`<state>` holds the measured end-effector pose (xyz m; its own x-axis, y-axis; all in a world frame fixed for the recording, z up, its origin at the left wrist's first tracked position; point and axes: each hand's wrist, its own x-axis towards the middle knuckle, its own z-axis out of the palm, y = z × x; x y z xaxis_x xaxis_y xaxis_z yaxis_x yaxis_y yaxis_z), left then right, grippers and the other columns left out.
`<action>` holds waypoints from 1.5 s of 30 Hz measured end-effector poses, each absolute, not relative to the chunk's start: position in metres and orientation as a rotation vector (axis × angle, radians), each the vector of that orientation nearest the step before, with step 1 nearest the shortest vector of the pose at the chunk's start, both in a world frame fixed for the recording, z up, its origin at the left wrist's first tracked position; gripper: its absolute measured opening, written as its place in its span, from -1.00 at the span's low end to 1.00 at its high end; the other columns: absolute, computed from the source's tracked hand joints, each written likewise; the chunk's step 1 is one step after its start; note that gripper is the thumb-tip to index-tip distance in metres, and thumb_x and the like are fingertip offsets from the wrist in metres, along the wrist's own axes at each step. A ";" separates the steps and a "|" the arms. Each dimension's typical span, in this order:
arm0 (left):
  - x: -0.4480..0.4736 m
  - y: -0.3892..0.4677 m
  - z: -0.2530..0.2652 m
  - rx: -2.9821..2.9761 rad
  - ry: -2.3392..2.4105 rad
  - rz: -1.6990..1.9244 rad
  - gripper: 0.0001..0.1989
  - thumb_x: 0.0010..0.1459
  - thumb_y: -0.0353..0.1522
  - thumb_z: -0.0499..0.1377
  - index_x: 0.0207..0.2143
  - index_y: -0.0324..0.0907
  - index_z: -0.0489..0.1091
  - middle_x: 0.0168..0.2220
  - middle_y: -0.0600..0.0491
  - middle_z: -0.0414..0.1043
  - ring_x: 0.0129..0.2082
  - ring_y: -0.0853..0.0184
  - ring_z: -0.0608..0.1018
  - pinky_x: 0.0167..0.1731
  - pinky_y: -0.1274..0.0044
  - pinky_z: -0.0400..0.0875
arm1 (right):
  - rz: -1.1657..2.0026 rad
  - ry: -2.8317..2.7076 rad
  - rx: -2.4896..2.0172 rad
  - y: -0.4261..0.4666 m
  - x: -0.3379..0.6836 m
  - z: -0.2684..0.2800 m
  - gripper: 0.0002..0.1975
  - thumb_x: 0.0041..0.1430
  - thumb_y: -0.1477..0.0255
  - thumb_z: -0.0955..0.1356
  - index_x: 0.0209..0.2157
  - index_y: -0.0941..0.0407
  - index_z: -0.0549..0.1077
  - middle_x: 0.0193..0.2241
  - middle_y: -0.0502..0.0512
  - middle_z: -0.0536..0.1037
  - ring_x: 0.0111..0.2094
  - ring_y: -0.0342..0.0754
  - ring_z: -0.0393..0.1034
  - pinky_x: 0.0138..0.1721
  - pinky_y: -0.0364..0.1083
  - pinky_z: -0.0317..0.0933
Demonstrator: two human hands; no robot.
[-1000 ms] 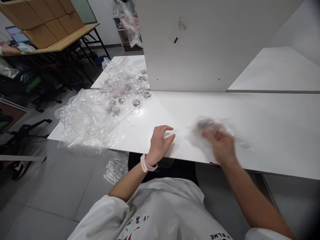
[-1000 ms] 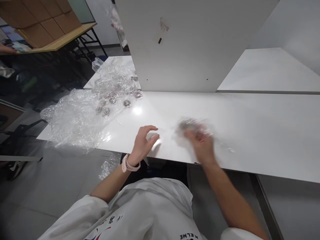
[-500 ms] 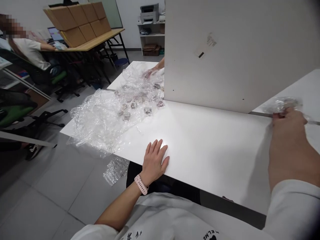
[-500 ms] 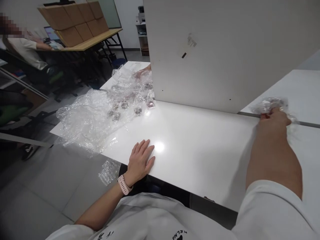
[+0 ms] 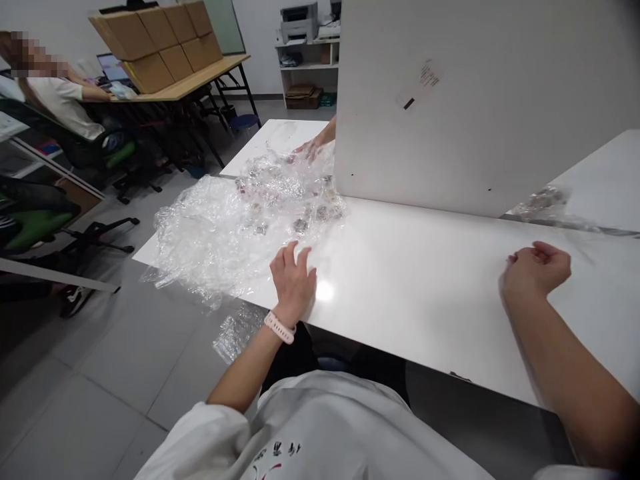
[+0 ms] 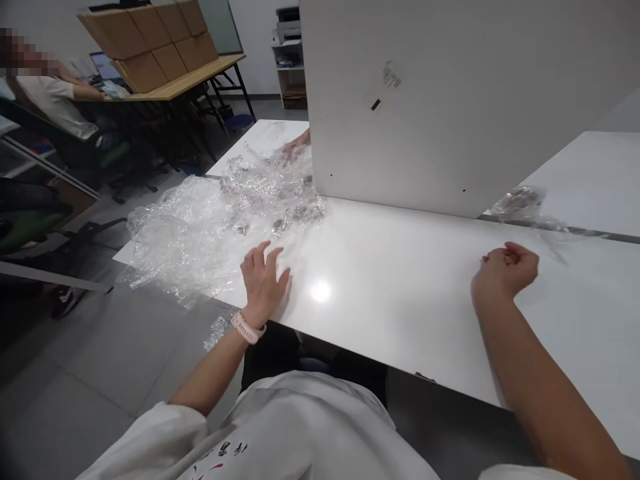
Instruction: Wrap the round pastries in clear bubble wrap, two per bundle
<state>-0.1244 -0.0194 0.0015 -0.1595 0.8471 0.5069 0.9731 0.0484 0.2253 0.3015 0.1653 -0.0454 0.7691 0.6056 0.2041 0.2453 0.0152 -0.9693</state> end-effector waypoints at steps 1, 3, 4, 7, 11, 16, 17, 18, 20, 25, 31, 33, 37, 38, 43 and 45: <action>-0.132 -0.009 0.006 -1.850 -2.123 -0.694 -0.60 0.18 -0.43 0.21 0.08 -0.20 0.36 0.20 -0.23 0.29 0.19 -0.06 0.30 0.07 0.16 0.27 | 0.359 -0.690 -1.559 0.150 0.297 -0.048 -0.75 -0.02 0.69 0.30 -0.32 0.09 0.34 -0.50 -0.12 0.29 -0.56 -0.24 0.21 -0.44 -0.09 0.22; -0.148 0.011 0.017 -1.864 -2.195 -0.606 -0.74 0.19 -0.42 0.20 -0.04 -0.18 0.43 0.05 -0.19 0.44 0.07 -0.02 0.41 0.01 0.20 0.27 | 0.438 -0.694 -1.529 0.122 0.288 -0.049 -0.76 -0.05 0.70 0.31 -0.35 0.11 0.38 -0.51 -0.10 0.33 -0.55 -0.23 0.25 -0.43 -0.09 0.24; -0.156 0.020 0.024 -1.866 -2.228 -0.623 -0.85 0.22 -0.41 0.18 -0.15 -0.16 0.46 -0.09 -0.13 0.51 -0.04 0.04 0.47 -0.01 0.22 0.26 | 0.467 -0.709 -1.509 0.110 0.283 -0.048 -0.78 -0.05 0.68 0.33 -0.35 0.12 0.41 -0.51 -0.08 0.36 -0.54 -0.22 0.27 -0.42 -0.09 0.26; -0.174 0.036 0.055 -1.705 -2.235 -0.951 -0.83 0.31 -0.35 0.10 -0.34 -0.13 0.43 -0.37 0.01 0.51 -0.30 0.20 0.49 -0.06 0.28 0.25 | 0.535 -0.750 -1.467 0.083 0.268 -0.041 -0.84 -0.04 0.62 0.37 -0.37 0.13 0.45 -0.51 -0.03 0.39 -0.52 -0.20 0.30 -0.38 -0.08 0.29; -0.172 0.040 0.085 -1.580 -2.148 -1.312 -0.80 0.35 -0.26 0.07 -0.26 -0.15 0.42 -0.30 0.01 0.51 -0.32 0.27 0.49 -0.17 0.40 0.29 | 0.601 -0.777 -1.469 0.062 0.240 -0.038 -0.87 -0.01 0.51 0.40 -0.34 0.10 0.45 -0.50 -0.02 0.40 -0.51 -0.19 0.29 -0.39 -0.08 0.31; -0.130 0.037 0.056 -1.978 -2.384 -0.695 -0.89 0.27 -0.36 0.17 -0.25 -0.20 0.46 -0.27 -0.07 0.54 -0.19 0.15 0.51 -0.08 0.31 0.30 | 0.934 -0.952 -1.408 0.029 0.169 -0.030 -0.70 -0.02 0.25 0.48 -0.27 0.10 0.49 -0.40 0.03 0.51 -0.43 -0.16 0.40 -0.29 -0.06 0.41; -0.118 0.033 0.047 -2.061 -2.379 -0.580 -0.87 0.28 -0.42 0.12 -0.30 -0.21 0.46 -0.33 -0.06 0.54 -0.22 0.17 0.51 -0.05 0.28 0.28 | 1.094 -1.008 -1.382 0.022 0.152 -0.024 -0.66 0.00 0.19 0.48 -0.24 0.10 0.50 -0.34 0.08 0.55 -0.37 -0.12 0.44 -0.22 -0.03 0.44; -0.107 0.026 0.040 -2.157 -2.338 -0.517 -0.80 0.30 -0.48 0.06 -0.35 -0.21 0.46 -0.38 -0.05 0.53 -0.27 0.19 0.51 -0.05 0.27 0.28 | 1.272 -1.055 -1.346 0.015 0.136 -0.017 -0.60 0.03 0.12 0.47 -0.19 0.10 0.50 -0.26 0.12 0.58 -0.29 -0.08 0.49 -0.15 0.01 0.46; -0.084 0.005 0.030 -2.362 -2.179 -0.533 -0.74 0.31 -0.51 0.00 -0.36 -0.21 0.45 -0.41 -0.02 0.52 -0.32 0.23 0.50 -0.10 0.30 0.31 | 1.572 -1.098 -1.265 0.006 0.109 -0.002 -0.48 0.09 0.02 0.43 -0.04 0.08 0.46 -0.06 0.21 0.56 -0.10 0.01 0.51 -0.05 0.05 0.46; -0.055 -0.047 0.039 -3.003 -1.734 -0.815 -0.89 0.30 -0.43 0.12 -0.27 -0.17 0.44 -0.26 0.03 0.56 -0.23 0.28 0.53 -0.24 0.45 0.40 | 1.691 -1.078 -1.279 0.003 0.074 0.018 -0.09 0.04 0.13 0.49 0.33 0.06 0.09 0.07 0.24 0.49 -0.07 0.02 0.52 -0.16 -0.05 0.48; -0.091 -0.030 0.045 -3.066 -1.656 -0.691 -0.64 0.38 -0.17 0.04 0.11 -0.10 0.37 0.20 -0.08 0.38 0.25 0.13 0.37 0.21 0.20 0.28 | 1.450 -1.337 -1.490 0.006 0.125 0.002 -0.27 -0.03 0.26 0.46 0.18 0.19 0.34 -0.31 0.13 0.60 -0.62 -0.22 0.23 -0.61 -0.15 0.20; -0.106 -0.019 0.033 -3.020 -1.712 -0.318 -0.48 0.36 -0.06 0.02 0.28 -0.05 0.22 0.40 -0.08 0.06 0.41 -0.02 0.07 0.31 -0.01 0.02 | 1.329 -1.510 -1.609 0.013 0.169 0.001 -0.37 -0.03 0.21 0.45 0.09 0.16 0.45 -0.26 0.16 0.61 -0.60 -0.21 0.22 -0.60 -0.15 0.16; -0.108 -0.011 0.008 -3.035 -1.665 -0.053 -0.36 0.37 -0.03 -0.02 0.39 -0.03 0.01 0.46 -0.06 -0.14 0.43 -0.16 -0.08 0.28 -0.15 -0.10 | 0.575 -1.806 -1.998 0.033 0.256 0.017 -0.37 0.00 0.17 0.42 0.10 0.13 0.46 -0.04 0.35 0.55 -0.19 0.23 0.45 -0.25 0.18 0.33; -0.103 -0.009 0.005 -3.028 -1.645 -0.132 -0.37 0.38 -0.05 -0.03 0.40 -0.04 0.00 0.46 -0.06 -0.13 0.42 -0.13 -0.03 0.29 -0.12 -0.06 | 0.265 -1.821 -2.035 0.035 0.267 0.023 -0.36 0.04 0.17 0.40 0.14 0.13 0.42 0.04 0.40 0.50 -0.04 0.37 0.39 -0.14 0.30 0.28; -0.080 0.033 0.003 -2.786 -1.911 -0.616 -0.61 0.43 -0.38 -0.11 0.16 -0.24 0.35 0.16 -0.17 0.40 0.12 0.20 0.46 0.08 0.30 0.40 | 0.006 -1.942 -1.670 0.028 0.228 0.026 -0.51 0.30 0.15 0.20 0.14 0.07 0.41 0.09 0.26 0.48 0.14 0.26 0.30 0.11 0.28 0.21; -0.089 0.060 0.008 -2.578 -2.097 -0.645 -0.64 0.36 -0.51 -0.09 0.03 -0.28 0.44 0.03 -0.17 0.49 0.07 0.20 0.47 0.04 0.32 0.42 | 0.265 -2.147 -1.578 0.025 0.196 0.009 -0.50 0.34 0.11 0.16 0.15 0.02 0.41 0.17 0.19 0.43 0.21 0.20 0.25 0.18 0.28 0.17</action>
<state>-0.0886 0.0605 0.0079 0.1723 0.9756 0.1361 0.8835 -0.2142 0.4165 0.1961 0.0253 0.0086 -0.2361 0.9394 0.2484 0.8510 0.3233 -0.4139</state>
